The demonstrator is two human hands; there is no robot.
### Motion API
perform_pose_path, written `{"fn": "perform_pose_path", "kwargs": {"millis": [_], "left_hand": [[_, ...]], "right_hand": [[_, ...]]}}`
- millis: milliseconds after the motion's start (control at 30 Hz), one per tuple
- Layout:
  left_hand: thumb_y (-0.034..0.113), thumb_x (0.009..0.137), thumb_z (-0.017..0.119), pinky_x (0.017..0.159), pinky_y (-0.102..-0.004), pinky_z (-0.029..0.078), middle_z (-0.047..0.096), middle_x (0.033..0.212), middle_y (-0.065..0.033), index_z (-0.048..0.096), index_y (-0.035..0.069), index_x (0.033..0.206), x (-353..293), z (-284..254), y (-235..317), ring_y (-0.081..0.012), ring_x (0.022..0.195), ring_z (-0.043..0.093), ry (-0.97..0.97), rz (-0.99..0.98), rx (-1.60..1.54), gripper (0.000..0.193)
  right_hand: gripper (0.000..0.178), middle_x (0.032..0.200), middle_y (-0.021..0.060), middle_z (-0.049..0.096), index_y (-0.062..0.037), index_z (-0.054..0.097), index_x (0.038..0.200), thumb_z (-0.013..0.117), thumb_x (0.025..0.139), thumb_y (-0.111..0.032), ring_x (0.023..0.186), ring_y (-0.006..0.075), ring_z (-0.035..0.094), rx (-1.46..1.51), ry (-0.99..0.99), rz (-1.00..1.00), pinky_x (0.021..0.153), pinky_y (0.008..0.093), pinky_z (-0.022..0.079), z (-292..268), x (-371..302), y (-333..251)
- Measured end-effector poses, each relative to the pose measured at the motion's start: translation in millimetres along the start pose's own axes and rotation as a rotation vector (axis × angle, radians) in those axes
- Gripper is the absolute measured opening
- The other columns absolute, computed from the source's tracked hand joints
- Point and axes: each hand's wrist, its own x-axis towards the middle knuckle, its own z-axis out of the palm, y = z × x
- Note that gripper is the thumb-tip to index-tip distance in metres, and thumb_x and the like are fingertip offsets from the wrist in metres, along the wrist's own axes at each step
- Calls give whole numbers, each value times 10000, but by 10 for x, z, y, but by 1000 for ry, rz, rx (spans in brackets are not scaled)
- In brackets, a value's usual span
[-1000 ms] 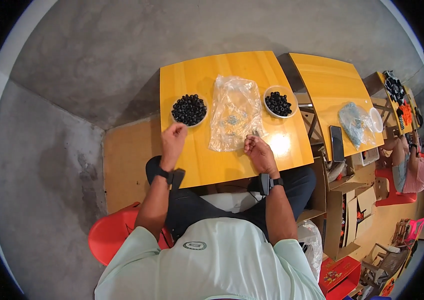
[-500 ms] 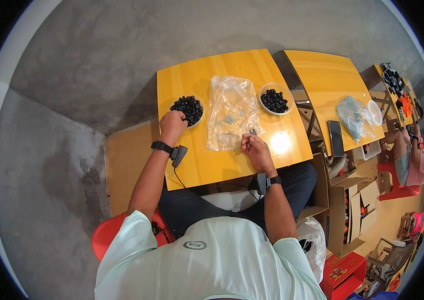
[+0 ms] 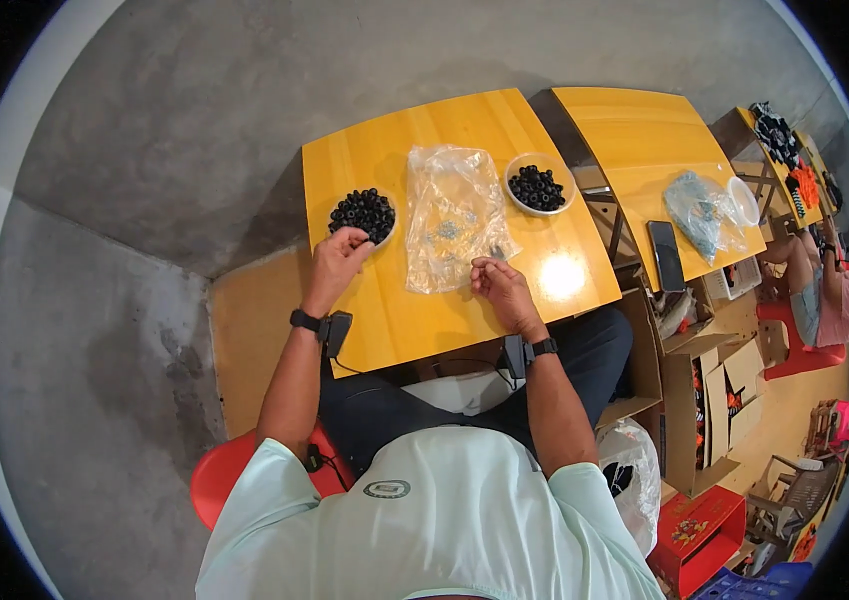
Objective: The person sorts and assembles small black plastic components by hand, taking them from bowls and placing them into a plastic bag.
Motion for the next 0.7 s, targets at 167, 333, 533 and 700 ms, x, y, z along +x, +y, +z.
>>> {"fn": "perform_pose_path", "kwargs": {"millis": [167,333,533,700], "left_hand": [[34,856,685,588,-213,479,609,747,8,628,-3,927,-358,447,117,-63,651,597,-119,-214,-392,98],[28,833,689,589,-191,448,614,740,17,634,-8,878,-613,822,198,-28,654,557,-198,-236,-399,80],[83,836,689,583,-241,468,651,700,-15,663,-14,839,-634,1034,167,-62,642,584,-199,-193,-227,100],[165,827,710,564,-309,485,637,638,-95,679,7,844,-702,1040,141,-163,585,630,-206,-19,147,162]], "right_hand": [[245,954,42,616,1,605,1168,495,1023,-162,842,141,576,-37,27,-29,842,281,480,-1,-18,6],[256,994,41,626,-22,596,1184,536,1000,-190,854,134,580,39,14,48,822,289,479,107,-32,-36],[246,1084,67,629,-45,605,1117,552,996,-253,917,172,599,465,-79,57,821,326,500,-48,-58,186],[236,1077,76,632,-53,607,1079,550,997,-268,943,195,604,448,-142,55,840,346,506,-192,-34,219]]}}
